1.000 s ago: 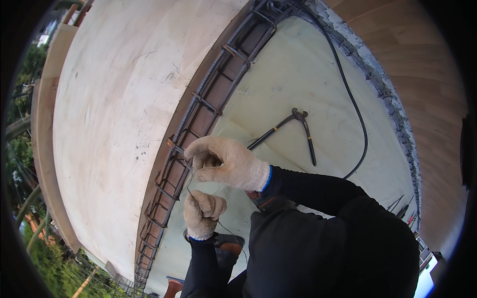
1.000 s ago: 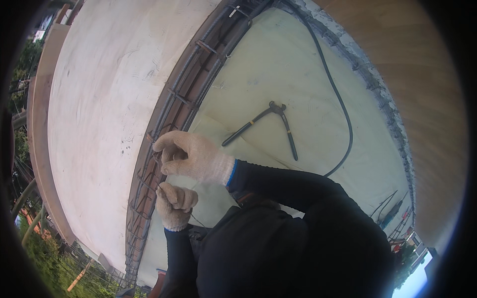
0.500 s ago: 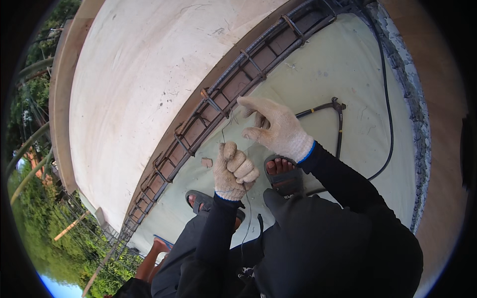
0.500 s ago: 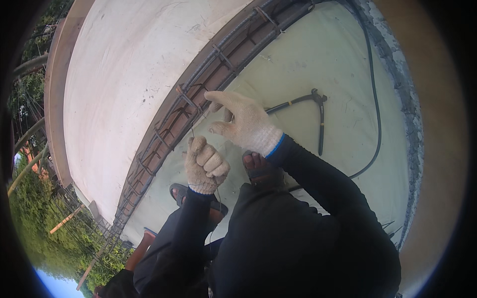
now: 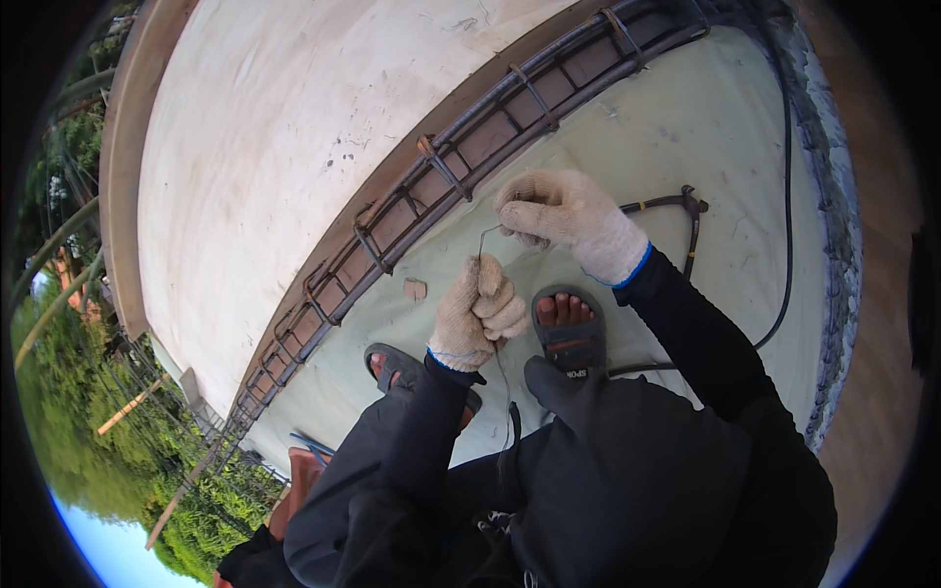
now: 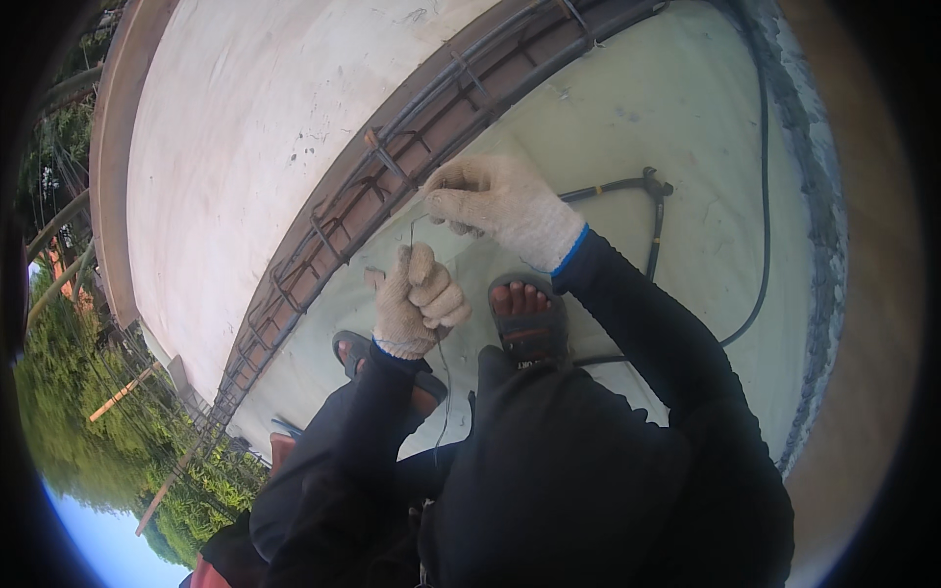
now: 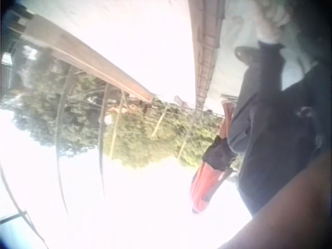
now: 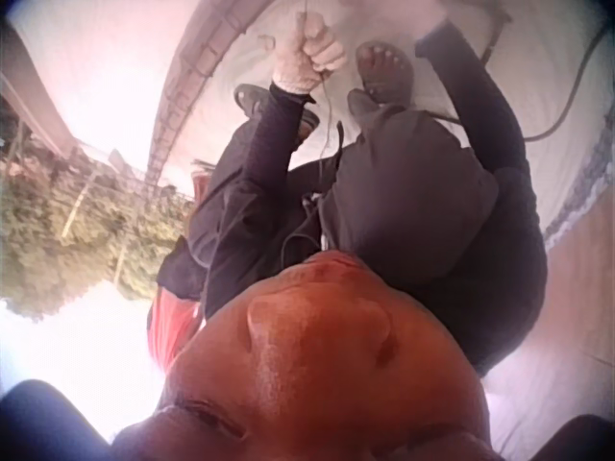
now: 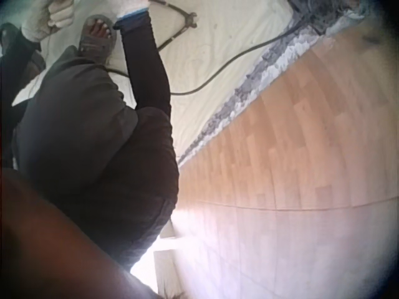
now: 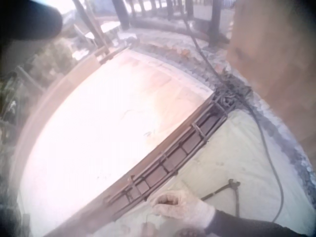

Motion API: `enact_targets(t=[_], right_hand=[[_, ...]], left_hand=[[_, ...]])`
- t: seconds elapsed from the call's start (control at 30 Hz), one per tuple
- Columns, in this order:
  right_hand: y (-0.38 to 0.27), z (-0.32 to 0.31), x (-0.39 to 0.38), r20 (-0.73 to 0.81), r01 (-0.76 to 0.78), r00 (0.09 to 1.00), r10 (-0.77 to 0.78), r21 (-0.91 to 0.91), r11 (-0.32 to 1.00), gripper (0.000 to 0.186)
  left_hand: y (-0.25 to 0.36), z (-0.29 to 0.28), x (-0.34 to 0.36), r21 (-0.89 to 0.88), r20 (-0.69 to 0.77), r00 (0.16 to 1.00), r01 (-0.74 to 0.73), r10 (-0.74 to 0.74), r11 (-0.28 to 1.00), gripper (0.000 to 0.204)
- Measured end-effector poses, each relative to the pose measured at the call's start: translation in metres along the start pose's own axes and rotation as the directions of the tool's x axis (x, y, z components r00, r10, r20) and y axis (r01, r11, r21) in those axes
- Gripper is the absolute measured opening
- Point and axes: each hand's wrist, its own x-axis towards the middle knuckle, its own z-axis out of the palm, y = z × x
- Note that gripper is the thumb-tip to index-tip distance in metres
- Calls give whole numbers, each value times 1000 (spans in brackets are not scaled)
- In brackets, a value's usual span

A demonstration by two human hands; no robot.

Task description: The person ties metal rebar bars together using wire and pliers on a concrete surface. They repeatedly wrap wire around intersecting bars and twist it with pliers to secure the connections.

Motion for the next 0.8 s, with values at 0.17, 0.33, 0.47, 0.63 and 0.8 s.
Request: enact_targets(t=[0.17, 0.33, 0.47, 0.63, 0.8], right_hand=[[2, 1, 9, -15, 51, 998, -56, -202, 978, 35], [13, 14, 17, -101, 368, 889, -446, -419, 830, 38], [15, 23, 15, -44, 285, 939, -341, -454, 844, 34], [27, 7, 14, -296, 192, 900, -318, -385, 902, 28], [22, 0, -1, -70, 370, 891, -448, -459, 808, 49]], left_hand=[[14, 2, 3, 240, -169, 962, -174, 217, 955, 47], [78, 54, -7, 866, -162, 732, -216, 662, 451, 47], [162, 80, -41, 970, 5, 344, -229, 939, 79, 34], [206, 86, -87, 968, -3, 63, -251, 998, 19, 31], [189, 67, -99, 929, -254, -74, -297, 964, 222, 34]])
